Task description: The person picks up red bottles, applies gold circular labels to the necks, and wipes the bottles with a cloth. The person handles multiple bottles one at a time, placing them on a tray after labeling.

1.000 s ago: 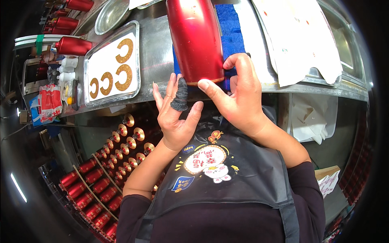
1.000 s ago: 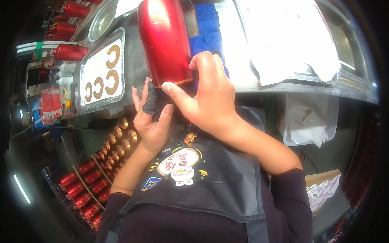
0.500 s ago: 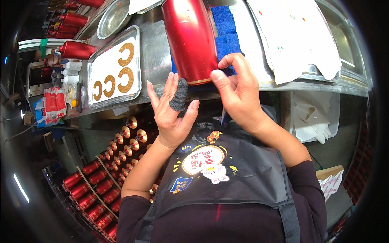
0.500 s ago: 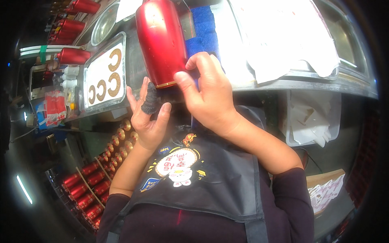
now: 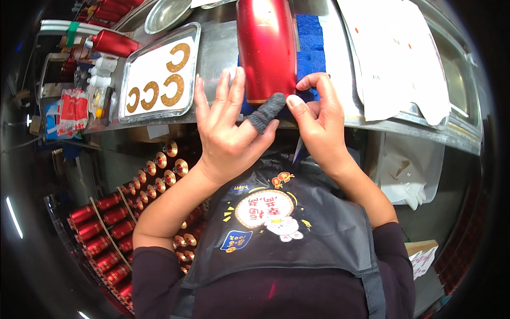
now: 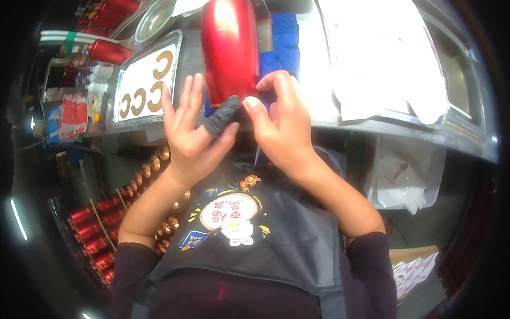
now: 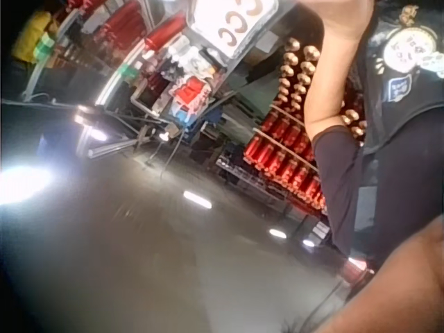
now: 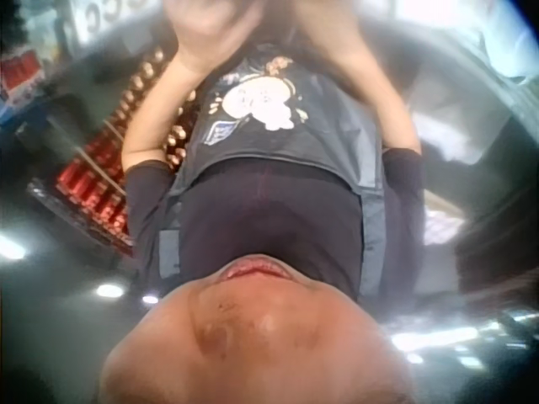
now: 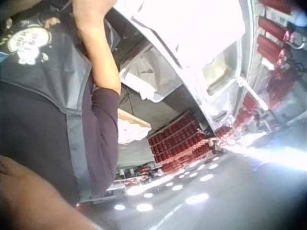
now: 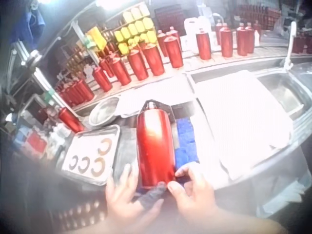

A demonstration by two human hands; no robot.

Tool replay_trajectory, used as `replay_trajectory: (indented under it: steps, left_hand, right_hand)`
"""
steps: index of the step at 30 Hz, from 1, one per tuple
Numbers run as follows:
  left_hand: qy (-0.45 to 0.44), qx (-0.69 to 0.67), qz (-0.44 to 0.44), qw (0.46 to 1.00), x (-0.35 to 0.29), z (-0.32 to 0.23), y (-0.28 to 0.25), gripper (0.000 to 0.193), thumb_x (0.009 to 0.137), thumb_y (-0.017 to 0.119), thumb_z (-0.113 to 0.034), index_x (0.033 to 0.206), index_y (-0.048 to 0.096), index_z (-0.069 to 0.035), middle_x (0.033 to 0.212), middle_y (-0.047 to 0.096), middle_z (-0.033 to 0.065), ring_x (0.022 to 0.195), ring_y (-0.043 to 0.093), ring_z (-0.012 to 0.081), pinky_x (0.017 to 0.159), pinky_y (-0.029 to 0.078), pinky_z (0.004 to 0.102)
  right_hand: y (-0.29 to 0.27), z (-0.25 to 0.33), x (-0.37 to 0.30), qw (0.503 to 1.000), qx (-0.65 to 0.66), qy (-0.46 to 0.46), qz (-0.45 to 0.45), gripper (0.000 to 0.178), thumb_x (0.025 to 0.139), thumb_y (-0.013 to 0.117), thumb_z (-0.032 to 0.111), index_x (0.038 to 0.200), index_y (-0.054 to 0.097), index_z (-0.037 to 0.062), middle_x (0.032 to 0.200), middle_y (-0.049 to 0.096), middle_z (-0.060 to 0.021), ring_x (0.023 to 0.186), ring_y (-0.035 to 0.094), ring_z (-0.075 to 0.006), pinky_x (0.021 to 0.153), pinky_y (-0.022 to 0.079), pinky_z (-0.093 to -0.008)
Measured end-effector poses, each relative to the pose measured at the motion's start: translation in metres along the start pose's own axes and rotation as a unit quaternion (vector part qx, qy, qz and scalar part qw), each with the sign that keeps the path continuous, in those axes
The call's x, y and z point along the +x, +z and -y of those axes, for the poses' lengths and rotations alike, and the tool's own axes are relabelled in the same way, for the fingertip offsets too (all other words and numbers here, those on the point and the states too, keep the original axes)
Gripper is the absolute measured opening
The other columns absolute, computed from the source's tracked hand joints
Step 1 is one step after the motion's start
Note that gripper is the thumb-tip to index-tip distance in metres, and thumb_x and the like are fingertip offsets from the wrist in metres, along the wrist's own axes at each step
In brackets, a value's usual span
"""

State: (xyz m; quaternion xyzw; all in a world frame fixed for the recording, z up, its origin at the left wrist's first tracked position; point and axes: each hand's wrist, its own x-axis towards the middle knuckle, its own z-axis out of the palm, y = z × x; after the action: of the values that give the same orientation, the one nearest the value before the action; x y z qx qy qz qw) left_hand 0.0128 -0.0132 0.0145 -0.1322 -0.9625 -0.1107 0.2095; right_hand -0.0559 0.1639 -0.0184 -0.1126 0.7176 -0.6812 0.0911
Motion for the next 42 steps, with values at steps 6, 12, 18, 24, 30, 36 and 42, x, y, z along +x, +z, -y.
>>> replay_trajectory:
  steps: [6,12,18,24,30,36,42]
  left_hand:
    - [0.021,0.029,0.027,0.999,0.021,-0.017,0.006,0.034,0.069,0.083,-0.023,0.103,0.08,-0.019,0.154,0.046,0.0243,0.142,0.04,0.052,0.115,0.013,0.0721]
    - [-0.002,-0.085,-0.072,0.994,0.029,-0.002,0.003,0.07,0.07,0.083,-0.013,0.136,0.063,-0.002,0.161,0.035,0.0256,0.15,0.028,0.0491,0.12,0.005,0.0658]
    - [0.08,-0.015,-0.008,0.997,0.042,0.013,0.031,0.075,0.072,0.076,-0.007,0.143,0.051,0.0,0.152,0.049,0.0199,0.145,0.04,0.043,0.118,0.017,0.0699]
    - [-0.059,-0.168,-0.092,0.98,0.013,0.024,0.041,0.083,0.074,0.086,-0.021,0.144,0.047,0.002,0.152,0.049,0.0219,0.142,0.044,0.0427,0.117,0.018,0.0698]
    - [-0.098,-0.16,-0.079,0.979,-0.009,0.04,0.045,0.047,0.091,0.072,-0.028,0.131,0.061,-0.006,0.119,0.07,0.0126,0.116,0.066,0.034,0.119,0.005,0.0701]
    - [-0.11,-0.118,-0.017,0.987,-0.011,0.043,0.035,0.039,0.089,0.074,-0.022,0.124,0.066,-0.007,0.136,0.062,0.016,0.135,0.053,0.0332,0.117,0.004,0.0709]
    - [-0.05,-0.151,-0.058,0.986,0.008,0.033,0.039,0.069,0.075,0.084,-0.013,0.14,0.062,-0.011,0.155,0.048,0.0169,0.146,0.042,0.0355,0.123,0.015,0.0583]
  right_hand:
    - [-0.014,-0.002,-0.004,0.998,0.054,0.014,0.033,0.022,0.093,0.054,-0.004,0.114,0.06,-0.0003,0.099,0.061,-0.0046,0.069,0.057,-0.0071,0.066,0.048,-0.0245]
    - [-0.018,0.006,-0.016,0.965,-0.117,-0.232,0.029,0.033,0.084,0.058,-0.01,0.116,0.065,-0.0001,0.093,0.069,-0.0133,0.063,0.065,-0.0208,0.061,0.051,-0.0312]
    - [0.001,-0.004,-0.027,0.969,-0.095,-0.227,0.029,0.034,0.081,0.059,-0.015,0.111,0.068,-0.001,0.088,0.07,-0.0106,0.056,0.059,-0.014,0.056,0.045,-0.0253]
    - [0.003,-0.017,-0.03,0.991,-0.052,-0.124,0.023,0.027,0.087,0.06,-0.013,0.112,0.068,-0.0029,0.103,0.069,-0.0059,0.057,0.047,-0.0012,0.055,0.038,-0.0194]
    - [0.001,-0.019,-0.035,0.985,-0.12,-0.116,0.038,0.027,0.087,0.061,-0.012,0.112,0.066,-0.0036,0.1,0.067,-0.0053,0.056,0.044,-0.0021,0.055,0.037,-0.0187]
    - [0.0,-0.014,-0.031,0.95,-0.248,-0.188,0.033,0.03,0.082,0.064,-0.01,0.11,0.067,0.0014,0.076,0.063,-0.0088,0.051,0.053,-0.0185,0.051,0.043,-0.0295]
    - [-0.003,-0.003,-0.028,0.913,-0.263,-0.313,0.02,0.037,0.073,0.064,-0.01,0.107,0.071,0.0044,0.071,0.063,-0.0094,0.051,0.056,-0.0248,0.049,0.043,-0.037]
